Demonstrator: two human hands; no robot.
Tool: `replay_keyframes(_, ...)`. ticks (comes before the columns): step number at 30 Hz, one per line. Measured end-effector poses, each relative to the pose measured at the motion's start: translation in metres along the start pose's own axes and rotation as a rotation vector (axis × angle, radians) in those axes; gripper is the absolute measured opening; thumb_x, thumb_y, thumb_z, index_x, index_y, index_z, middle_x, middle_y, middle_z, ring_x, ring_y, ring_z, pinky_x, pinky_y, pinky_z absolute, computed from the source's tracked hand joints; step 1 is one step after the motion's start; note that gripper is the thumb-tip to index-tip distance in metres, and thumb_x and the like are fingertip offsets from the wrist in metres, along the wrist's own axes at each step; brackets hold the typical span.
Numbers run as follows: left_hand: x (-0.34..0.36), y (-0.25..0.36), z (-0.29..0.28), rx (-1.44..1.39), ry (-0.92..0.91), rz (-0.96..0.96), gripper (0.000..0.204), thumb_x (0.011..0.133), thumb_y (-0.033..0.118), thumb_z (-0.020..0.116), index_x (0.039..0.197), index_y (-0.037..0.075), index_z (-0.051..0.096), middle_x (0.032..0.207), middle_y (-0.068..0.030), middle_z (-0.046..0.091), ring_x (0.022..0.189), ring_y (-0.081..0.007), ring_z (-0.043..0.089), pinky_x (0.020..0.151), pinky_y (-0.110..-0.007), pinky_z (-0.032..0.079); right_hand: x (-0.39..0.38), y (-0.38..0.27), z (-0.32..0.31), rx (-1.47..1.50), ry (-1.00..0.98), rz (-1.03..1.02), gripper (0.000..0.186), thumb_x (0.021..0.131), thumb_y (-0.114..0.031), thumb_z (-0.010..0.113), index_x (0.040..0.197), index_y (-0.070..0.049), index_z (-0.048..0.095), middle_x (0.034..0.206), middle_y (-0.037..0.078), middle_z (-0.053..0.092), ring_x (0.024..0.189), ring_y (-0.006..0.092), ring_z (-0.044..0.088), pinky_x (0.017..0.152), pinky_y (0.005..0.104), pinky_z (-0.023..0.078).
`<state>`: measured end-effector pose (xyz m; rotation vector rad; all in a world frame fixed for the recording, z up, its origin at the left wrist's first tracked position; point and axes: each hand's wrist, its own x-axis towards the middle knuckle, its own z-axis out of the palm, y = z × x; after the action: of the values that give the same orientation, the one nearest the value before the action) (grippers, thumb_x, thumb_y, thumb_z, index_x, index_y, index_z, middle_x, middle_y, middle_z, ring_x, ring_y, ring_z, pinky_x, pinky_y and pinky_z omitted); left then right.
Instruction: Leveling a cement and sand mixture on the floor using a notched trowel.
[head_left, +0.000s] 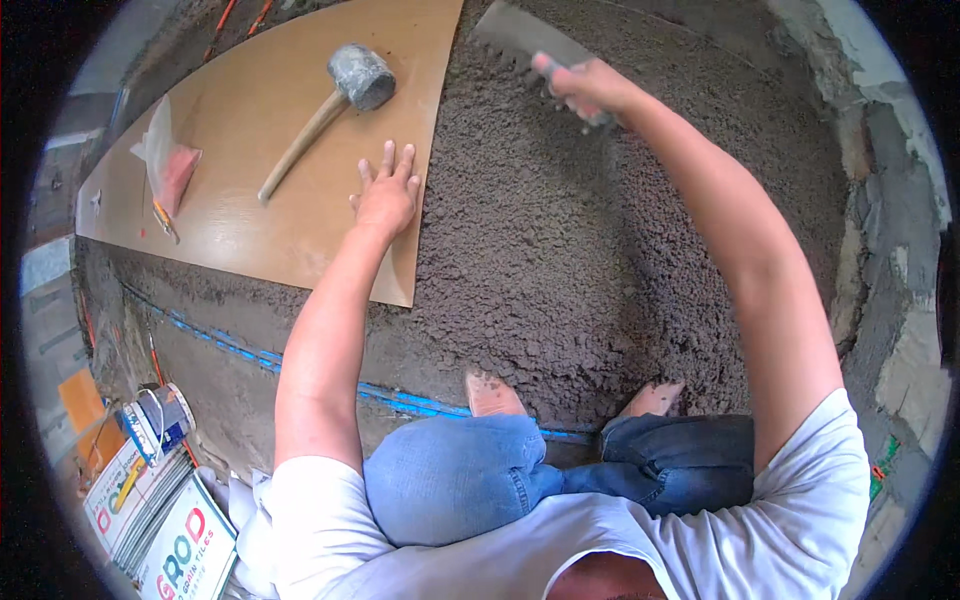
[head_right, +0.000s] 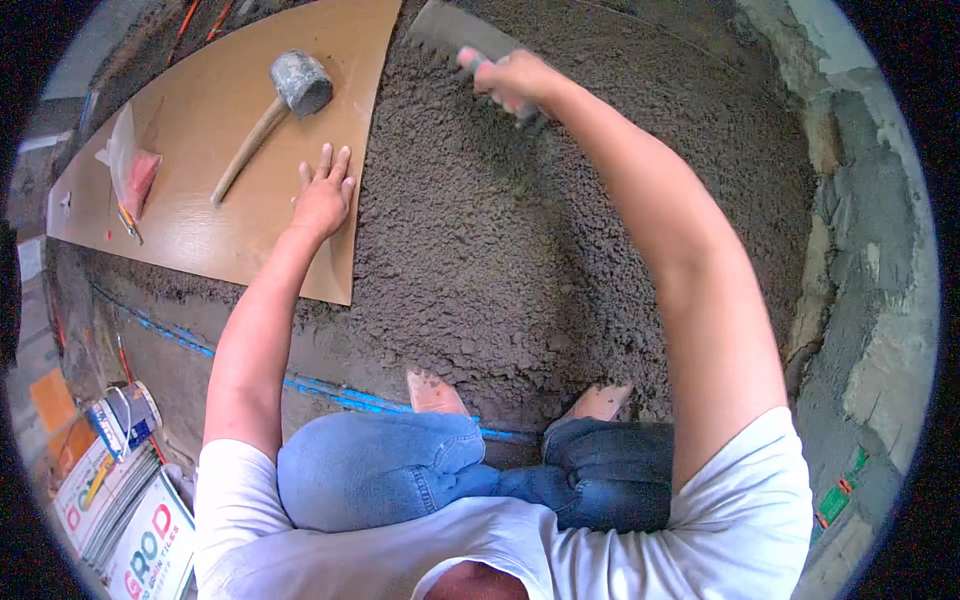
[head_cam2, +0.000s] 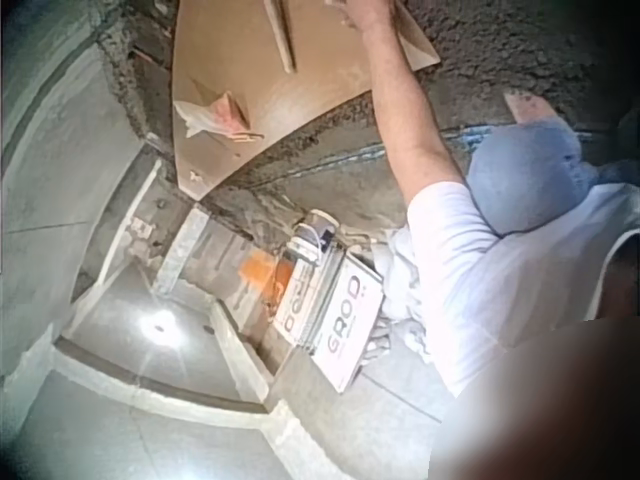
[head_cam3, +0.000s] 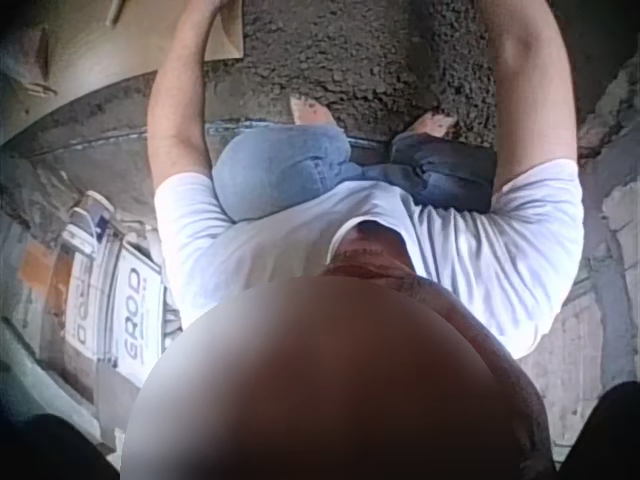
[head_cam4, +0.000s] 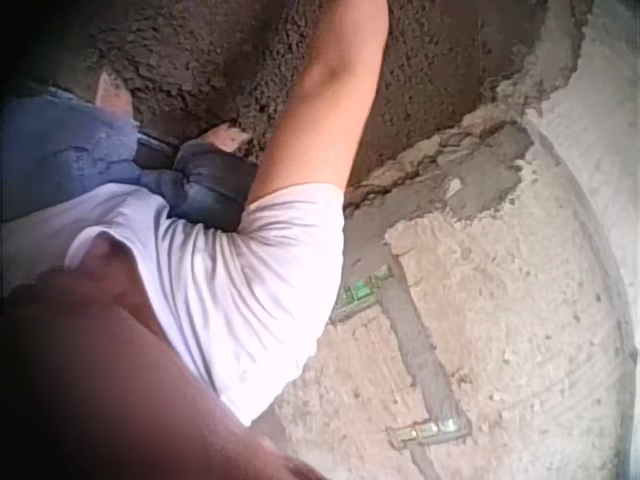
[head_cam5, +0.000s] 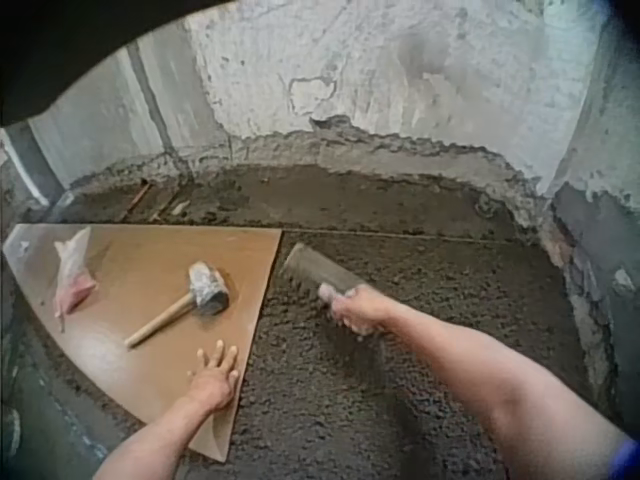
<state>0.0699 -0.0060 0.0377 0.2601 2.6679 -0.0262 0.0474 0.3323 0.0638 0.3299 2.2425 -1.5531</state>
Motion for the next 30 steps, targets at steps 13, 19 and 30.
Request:
replay_keyframes(13, -0.003, 0.006, -0.003, 0.003, -0.008, 0.044, 0.051, 0.095, 0.035, 0.037, 0.143, 0.032, 0.022, 0.153, 0.0018, 0.008, 0.137, -0.0403, 0.011, 0.1, -0.067, 0.025, -0.042, 0.045, -0.042, 0.155, 0.301, 0.079, 0.036, 0.072, -0.037, 0.065, 0.073, -0.001, 0.061, 0.061, 0.006, 0.057, 0.051, 0.0137, 0.054, 0.048, 0.0284, 0.043)
replay_keyframes(19, 0.006, -0.01, 0.01, 0.005, 0.025, 0.054, 0.051, 0.094, 0.035, 0.037, 0.143, 0.032, 0.021, 0.153, 0.0015, 0.008, 0.136, -0.0424, 0.011, 0.098, -0.069, 0.025, -0.109, 0.046, -0.014, -0.109, 0.17, 0.15, 0.035, 0.072, -0.035, 0.065, 0.077, -0.001, 0.061, 0.064, 0.007, 0.06, 0.053, 0.015, 0.058, 0.051, 0.0304, 0.046)
replay_keyframes(30, 0.028, -0.045, 0.042, 0.253, 0.183, 0.323, 0.052, 0.096, 0.03, 0.033, 0.144, 0.014, 0.022, 0.148, -0.0168, 0.021, 0.137, -0.0297, 0.018, 0.111, -0.051, 0.013, -0.177, 0.16, -0.119, -0.577, 0.726, 0.245, 0.039, 0.076, -0.04, 0.057, 0.092, -0.005, 0.064, 0.093, 0.02, 0.064, 0.091, 0.0374, 0.061, 0.079, 0.0443, 0.048)
